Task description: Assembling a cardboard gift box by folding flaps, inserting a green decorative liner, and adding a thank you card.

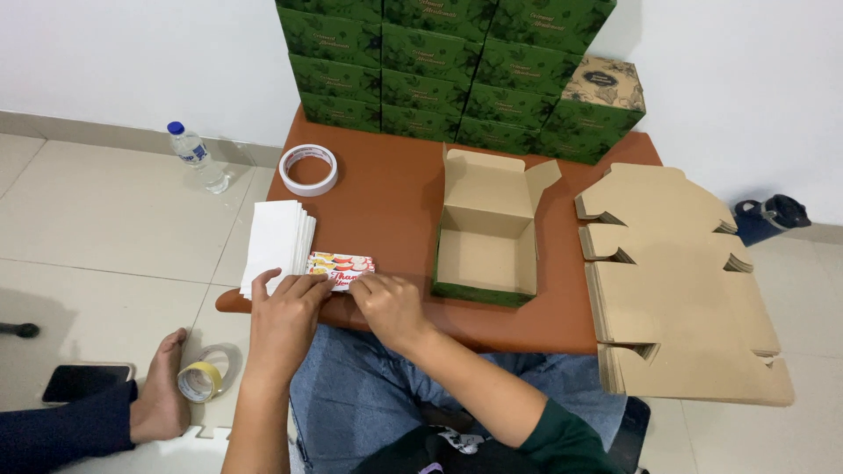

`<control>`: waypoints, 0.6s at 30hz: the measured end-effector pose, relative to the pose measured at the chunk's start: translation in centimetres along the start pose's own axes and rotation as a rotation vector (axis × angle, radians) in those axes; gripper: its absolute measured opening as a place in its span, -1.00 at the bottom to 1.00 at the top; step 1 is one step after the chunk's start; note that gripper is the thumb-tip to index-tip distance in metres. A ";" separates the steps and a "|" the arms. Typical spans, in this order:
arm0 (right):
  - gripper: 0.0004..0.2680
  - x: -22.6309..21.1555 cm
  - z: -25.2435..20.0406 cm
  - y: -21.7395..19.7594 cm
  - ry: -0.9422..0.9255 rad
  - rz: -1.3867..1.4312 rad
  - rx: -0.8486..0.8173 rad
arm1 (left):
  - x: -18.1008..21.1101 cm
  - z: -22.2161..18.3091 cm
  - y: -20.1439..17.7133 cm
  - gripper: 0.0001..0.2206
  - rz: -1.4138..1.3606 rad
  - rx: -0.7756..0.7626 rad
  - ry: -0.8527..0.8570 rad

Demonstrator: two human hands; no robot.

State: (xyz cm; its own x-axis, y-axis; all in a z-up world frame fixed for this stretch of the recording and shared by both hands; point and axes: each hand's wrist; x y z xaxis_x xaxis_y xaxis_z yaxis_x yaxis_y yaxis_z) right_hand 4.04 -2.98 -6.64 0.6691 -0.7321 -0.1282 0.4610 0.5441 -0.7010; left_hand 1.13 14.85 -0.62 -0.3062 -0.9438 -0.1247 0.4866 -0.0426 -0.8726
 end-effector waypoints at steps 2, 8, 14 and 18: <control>-0.93 0.2 0.2 -0.7 0.016 0.032 -0.008 | 0.0 0.0 0.3 -0.87 0.016 0.026 0.019; -0.93 -0.7 2.2 -5.0 0.086 0.177 -0.028 | 0.6 0.2 0.1 -0.87 0.096 0.262 0.114; -0.76 -1.1 4.1 -13.0 0.189 0.511 -0.173 | 2.1 -0.6 -2.1 -0.78 0.110 0.494 0.125; -0.83 0.9 5.3 -19.8 0.353 0.766 -0.373 | 3.8 0.6 -1.8 -0.81 0.120 0.648 0.297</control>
State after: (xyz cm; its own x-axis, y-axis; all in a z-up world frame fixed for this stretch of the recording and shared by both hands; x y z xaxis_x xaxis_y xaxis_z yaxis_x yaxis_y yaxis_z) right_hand -1.45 -12.26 10.84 0.4690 -0.3429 -0.8139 -0.2932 0.8089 -0.5097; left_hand -0.45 11.11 0.74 -0.3848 -0.8289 -0.4060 0.8902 -0.2170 -0.4006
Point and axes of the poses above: each hand's wrist, its own z-axis towards the middle knuckle, its own y-axis out of the palm, x = y × z, and after that the axes turned 13 degrees about z, right-handed
